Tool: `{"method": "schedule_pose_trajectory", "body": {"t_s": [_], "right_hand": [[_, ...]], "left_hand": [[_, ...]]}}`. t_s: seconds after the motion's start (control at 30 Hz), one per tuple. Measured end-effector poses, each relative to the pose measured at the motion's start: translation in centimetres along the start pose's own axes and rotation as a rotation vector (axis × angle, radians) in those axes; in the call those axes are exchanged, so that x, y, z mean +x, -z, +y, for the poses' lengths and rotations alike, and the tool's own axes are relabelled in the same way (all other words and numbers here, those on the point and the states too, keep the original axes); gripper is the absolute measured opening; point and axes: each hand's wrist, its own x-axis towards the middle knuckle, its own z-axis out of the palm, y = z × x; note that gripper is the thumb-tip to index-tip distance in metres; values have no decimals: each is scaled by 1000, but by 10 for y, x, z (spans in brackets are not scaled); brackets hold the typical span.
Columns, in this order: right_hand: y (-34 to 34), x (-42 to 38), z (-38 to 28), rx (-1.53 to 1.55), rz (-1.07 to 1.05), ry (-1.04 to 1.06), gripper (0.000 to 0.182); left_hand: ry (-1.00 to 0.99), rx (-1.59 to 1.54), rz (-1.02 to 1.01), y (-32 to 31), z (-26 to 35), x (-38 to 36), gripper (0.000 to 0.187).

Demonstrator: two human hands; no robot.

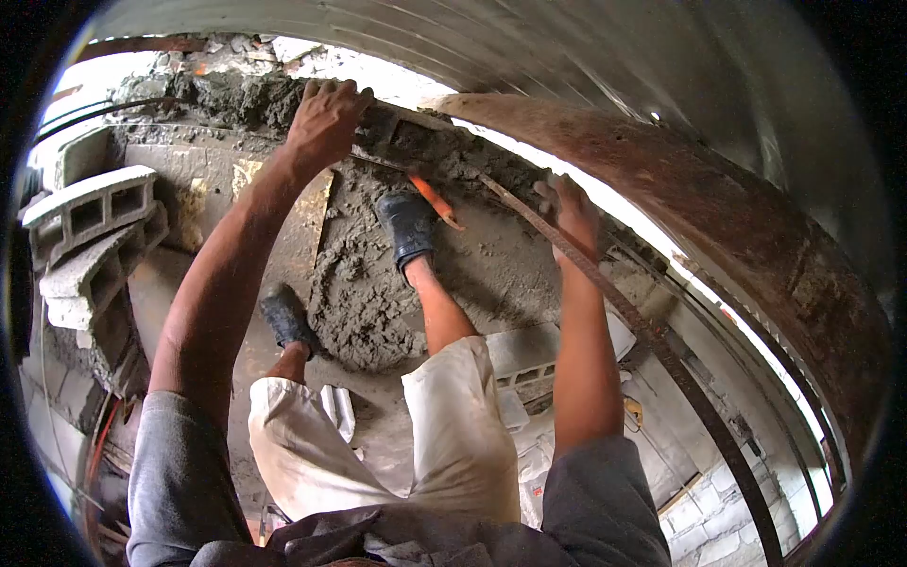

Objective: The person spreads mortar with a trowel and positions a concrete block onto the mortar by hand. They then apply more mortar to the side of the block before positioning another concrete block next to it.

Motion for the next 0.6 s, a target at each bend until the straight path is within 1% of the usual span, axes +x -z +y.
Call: {"method": "schedule_pose_trajectory", "body": {"t_s": [0.03,0.1,0.13,0.2,0.23,0.27,0.3,0.33,0.37,0.4,0.43,0.5,0.53,0.6], "right_hand": [[-8,13,-8,0,-1,1,45],[-23,34,-17,-517,-158,-136,45],[-29,44,-14,-519,-164,-136,45],[-38,55,-5,-497,-331,83,46],[-40,58,-2,-498,-336,81,46],[-41,61,2,-344,-366,13,44],[-42,64,4,-190,-392,-53,43],[-46,68,6,-192,-395,-55,43],[-50,72,10,-120,-414,-95,42],[-57,71,10,-48,-432,-136,41],[-62,70,10,-49,-433,-137,41],[-74,67,6,-91,-333,-170,33],[-79,64,2,-89,-334,-172,33],[-87,60,-7,-414,-303,-136,24]], "left_hand": [[8,3,23,0,1,-2,58],[23,7,43,-2,1,-4,58],[32,-14,34,-2,1,-4,58],[44,-39,18,-4,1,-5,58],[26,-50,64,-4,0,-5,48],[7,-61,110,-4,0,-5,38],[11,-61,109,-5,1,-5,38],[36,-52,89,-6,2,-5,48],[62,-42,69,-6,3,-5,58],[64,-43,68,-6,3,-4,58],[64,-58,65,-5,3,-4,58],[65,-70,59,-1,3,-4,59],[76,-64,23,2,4,-3,61],[88,-59,-15,4,5,-3,62]]}}
